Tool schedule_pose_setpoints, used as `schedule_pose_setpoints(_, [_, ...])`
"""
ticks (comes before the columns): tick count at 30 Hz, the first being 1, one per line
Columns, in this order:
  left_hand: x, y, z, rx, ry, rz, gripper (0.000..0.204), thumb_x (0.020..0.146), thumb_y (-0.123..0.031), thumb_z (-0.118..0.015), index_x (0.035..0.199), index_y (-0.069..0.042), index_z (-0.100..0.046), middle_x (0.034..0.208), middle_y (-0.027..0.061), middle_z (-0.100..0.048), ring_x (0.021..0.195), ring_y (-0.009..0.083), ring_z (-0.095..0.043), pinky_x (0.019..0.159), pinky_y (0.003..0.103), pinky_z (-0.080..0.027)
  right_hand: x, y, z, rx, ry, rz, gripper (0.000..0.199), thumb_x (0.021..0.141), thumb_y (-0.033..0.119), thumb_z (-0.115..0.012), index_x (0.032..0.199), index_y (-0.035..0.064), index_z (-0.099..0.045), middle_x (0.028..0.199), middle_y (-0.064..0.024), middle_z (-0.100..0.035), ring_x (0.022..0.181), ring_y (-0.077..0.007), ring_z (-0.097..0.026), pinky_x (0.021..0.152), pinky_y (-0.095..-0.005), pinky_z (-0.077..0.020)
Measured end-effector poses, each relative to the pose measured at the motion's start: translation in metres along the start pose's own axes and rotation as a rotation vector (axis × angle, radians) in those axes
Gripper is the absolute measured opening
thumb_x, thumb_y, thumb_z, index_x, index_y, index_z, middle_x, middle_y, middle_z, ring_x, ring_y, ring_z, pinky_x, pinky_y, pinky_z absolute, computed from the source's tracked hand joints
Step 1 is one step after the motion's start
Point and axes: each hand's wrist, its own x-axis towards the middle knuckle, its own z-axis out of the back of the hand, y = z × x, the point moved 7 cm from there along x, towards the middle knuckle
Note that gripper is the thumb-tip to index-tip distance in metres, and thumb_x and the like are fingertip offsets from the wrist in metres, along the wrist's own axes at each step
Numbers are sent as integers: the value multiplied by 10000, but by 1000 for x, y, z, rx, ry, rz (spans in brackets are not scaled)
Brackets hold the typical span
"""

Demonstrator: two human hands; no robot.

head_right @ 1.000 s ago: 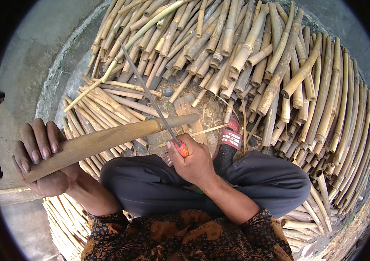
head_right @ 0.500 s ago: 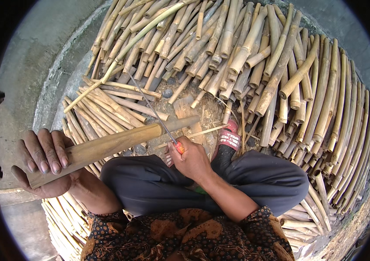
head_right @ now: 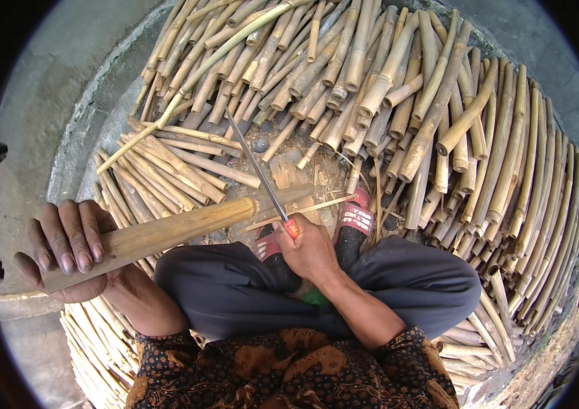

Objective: The person sits cross-legged on a concrete floor surrounded by bamboo pieces and uses a knife to shave and shape the ends of bamboo segments. They repeatedly pick up a piece, hold it in the left hand, and use the knife in the right hand to smooth or taper the end before placing it back into the pile.

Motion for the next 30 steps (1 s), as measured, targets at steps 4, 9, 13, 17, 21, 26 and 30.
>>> schedule_pose_setpoints(4, [-4, -2, -3, 9, 54, -4, 417, 1059, -487, -446, 941, -99, -543, 792, 76, -583, 649, 184, -642, 595, 320, -569, -9, 9, -1, 136, -9, 154, 282, 981, 265, -659, 904, -7, -645, 661, -191, -617, 568, -287, -606, 597, -393, -498])
schedule_pose_setpoints(9, [2, -2, 2, -47, 105, 46, 524, 1102, -455, -296, 815, -114, -572, 766, 71, -582, 643, 174, -637, 577, 319, -542, 4, -6, 0, -82, -12, -20, 336, 994, 293, -646, 868, -18, -623, 598, -169, -566, 518, -235, -554, 561, -381, -465])
schedule_pose_setpoints(13, [-1, 1, 8, -36, -14, 65, 606, 1115, -441, -222, 721, -141, -571, 726, 53, -561, 576, 165, -597, 559, 307, -516, -8, 2, 7, 19, -55, 112, 300, 989, 258, -657, 869, -15, -624, 595, -163, -562, 520, -234, -590, 545, -374, -461])
schedule_pose_setpoints(17, [1, 3, 7, -50, -7, 81, 621, 1117, -434, -204, 721, -138, -581, 706, 47, -550, 528, 161, -582, 559, 300, -523, -13, 15, 0, 125, -34, 259, 281, 974, 249, -680, 882, -11, -627, 617, -175, -573, 517, -269, -578, 536, -378, -454])
schedule_pose_setpoints(21, [1, -4, 5, -45, 28, 17, 548, 1101, -452, -305, 766, -124, -589, 679, 51, -586, 506, 160, -616, 545, 298, -547, -1, -9, 3, -112, 3, -102, 261, 964, 230, -692, 890, -12, -632, 610, -174, -581, 514, -266, -575, 527, -381, -448])
schedule_pose_setpoints(26, [-2, -9, 7, -7, 12, 2, 429, 1045, -380, -472, 723, -130, -607, 609, 7, -594, 474, 109, -619, 514, 226, -524, -16, 19, 6, 153, -9, 182, 259, 964, 235, -688, 878, -1, -626, 640, -181, -605, 591, -271, -623, 566, -393, -482])
schedule_pose_setpoints(30, [7, -7, 4, -19, 150, 56, 563, 1093, -425, -315, 737, -126, -633, 645, 52, -648, 519, 161, -668, 516, 303, -583, -9, 19, -3, -4, 81, 129, 279, 963, 256, -680, 863, 2, -623, 702, -221, -651, 686, -428, -677, 615, -460, -515])
